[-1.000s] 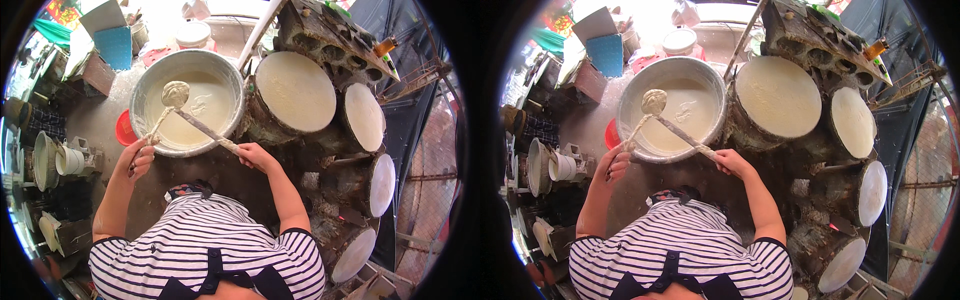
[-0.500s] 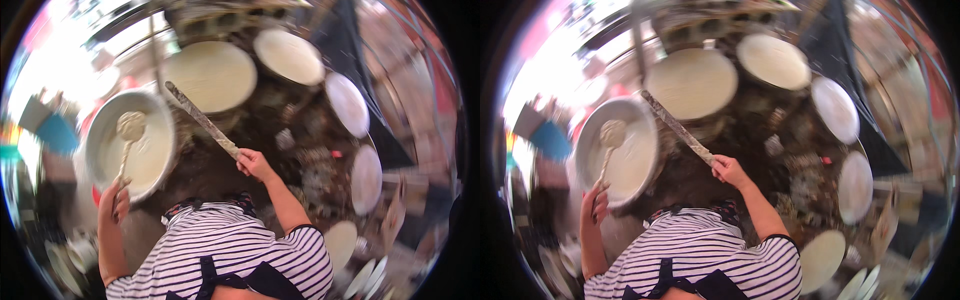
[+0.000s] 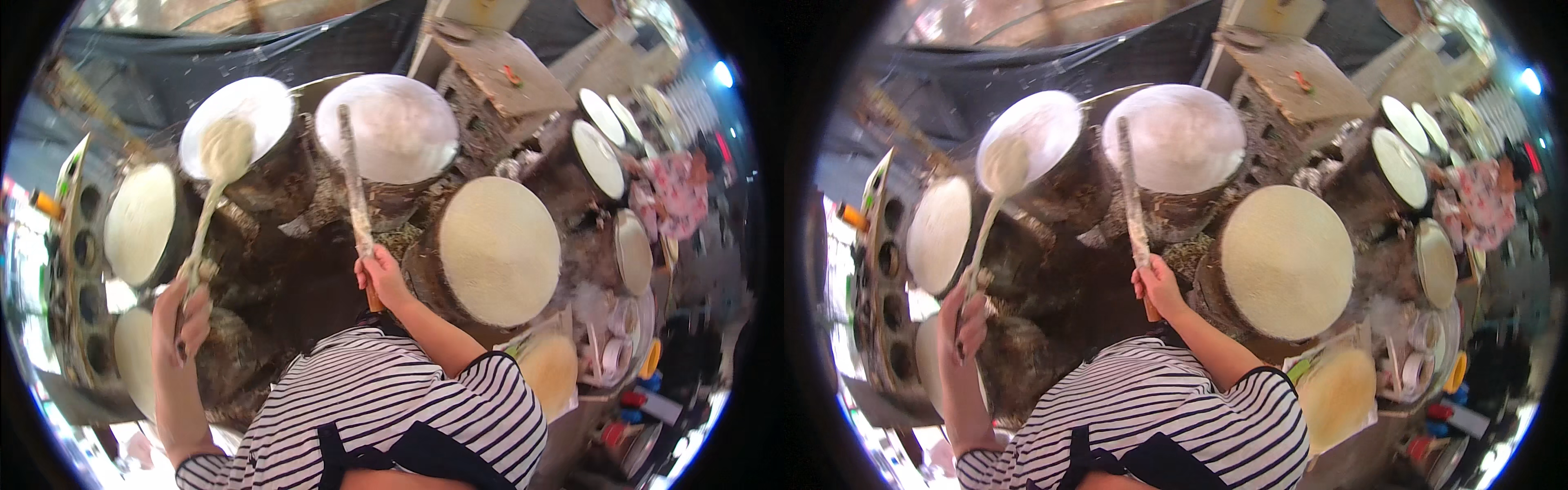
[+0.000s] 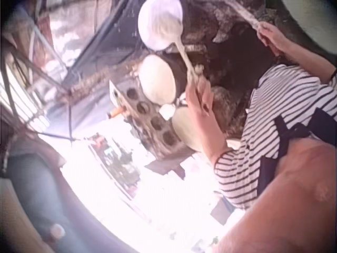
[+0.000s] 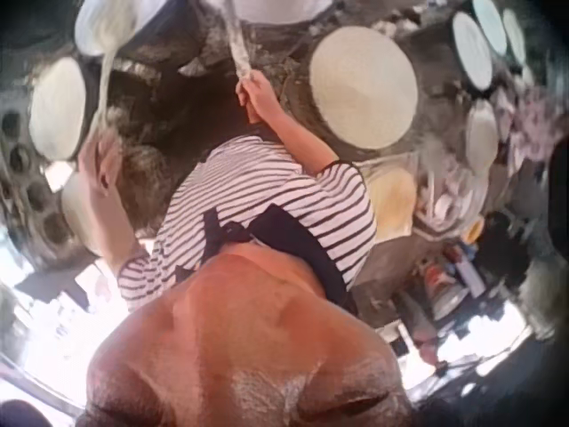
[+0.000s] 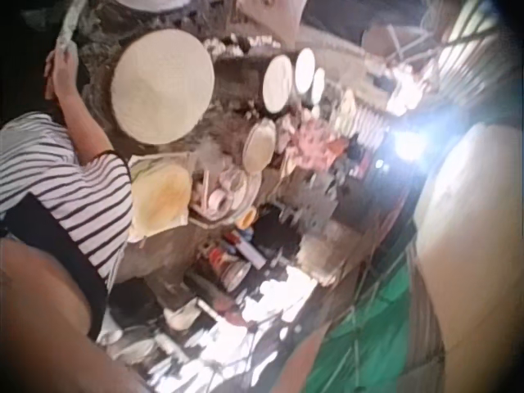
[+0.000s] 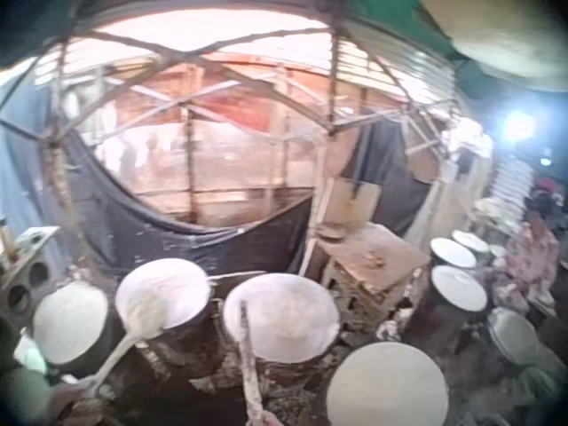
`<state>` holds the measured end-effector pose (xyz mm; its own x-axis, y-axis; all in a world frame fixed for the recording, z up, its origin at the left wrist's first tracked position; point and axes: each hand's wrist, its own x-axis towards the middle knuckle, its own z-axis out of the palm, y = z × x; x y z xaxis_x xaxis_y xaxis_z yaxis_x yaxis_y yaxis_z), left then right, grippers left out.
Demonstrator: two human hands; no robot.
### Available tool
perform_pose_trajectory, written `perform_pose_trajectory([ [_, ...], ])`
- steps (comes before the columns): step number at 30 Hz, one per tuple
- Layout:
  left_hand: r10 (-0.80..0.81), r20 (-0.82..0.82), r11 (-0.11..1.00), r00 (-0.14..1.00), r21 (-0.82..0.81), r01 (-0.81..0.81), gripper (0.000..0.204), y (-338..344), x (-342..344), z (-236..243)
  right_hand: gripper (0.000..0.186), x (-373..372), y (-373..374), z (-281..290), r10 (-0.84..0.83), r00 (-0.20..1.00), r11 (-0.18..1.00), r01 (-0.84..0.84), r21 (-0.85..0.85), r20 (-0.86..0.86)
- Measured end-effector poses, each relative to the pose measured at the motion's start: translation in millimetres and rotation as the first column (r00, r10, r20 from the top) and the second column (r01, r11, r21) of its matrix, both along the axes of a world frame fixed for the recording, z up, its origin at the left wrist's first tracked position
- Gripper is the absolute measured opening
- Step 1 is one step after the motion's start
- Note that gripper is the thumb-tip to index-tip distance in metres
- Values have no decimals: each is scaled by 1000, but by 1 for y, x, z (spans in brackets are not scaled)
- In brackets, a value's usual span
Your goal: The person ladles batter onto hot round griddles, spreads it into thin circles, and removes cooked crepes to a stack. They repeat this cycle across multiple griddles, using a ladle and a wooden spreader.
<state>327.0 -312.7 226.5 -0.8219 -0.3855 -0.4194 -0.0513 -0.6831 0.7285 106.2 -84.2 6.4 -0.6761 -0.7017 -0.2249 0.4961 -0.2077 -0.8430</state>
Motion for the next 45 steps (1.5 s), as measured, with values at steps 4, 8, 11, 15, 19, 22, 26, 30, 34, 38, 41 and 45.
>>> perform_pose_trajectory([
  [4,-350,-59,933,935,64,354,26,-21,-170,-3,11,-40,34,6,-306,952,949,306,73,-13],
  [8,-655,-1,755,756,47,654,20,-15,-312,-36,12,-35,50,1,-534,845,836,521,172,35],
  [11,-724,77,687,686,-12,726,18,-10,-366,-67,11,-18,33,-11,-569,822,809,560,179,2],
  [15,-777,260,488,574,-328,809,21,1,-409,-120,10,0,-6,-19,-687,726,705,671,230,-11],
  [19,-748,417,171,517,-631,757,24,-9,-423,-164,13,-1,-47,-15,-771,636,618,760,200,-31],
  [22,-722,394,43,569,-795,605,22,-17,-426,-189,8,-12,-70,-12,-805,589,556,792,252,-78],
  [26,-655,250,-293,713,-954,64,24,-30,-430,-208,15,-32,-89,-9,-823,540,463,816,346,-173],
  [30,-569,298,-428,766,-903,33,36,-41,-429,-200,17,-53,-110,-24,-815,439,310,881,357,-377],
  [34,-544,315,-507,778,-862,-5,44,-51,-441,-196,18,-78,-121,-56,-658,424,202,896,396,-623],
  [38,-496,333,-535,802,-845,20,46,-64,-451,-201,23,-94,-133,-48,-527,402,164,913,374,-749],
  [41,-478,325,-514,816,-857,40,47,-73,-456,-204,28,-98,-124,-39,-451,413,123,907,403,-791],
  [45,-481,281,-443,831,-895,46,47,-81,-462,-207,27,-102,-130,-40,-437,391,81,914,398,-810],
])
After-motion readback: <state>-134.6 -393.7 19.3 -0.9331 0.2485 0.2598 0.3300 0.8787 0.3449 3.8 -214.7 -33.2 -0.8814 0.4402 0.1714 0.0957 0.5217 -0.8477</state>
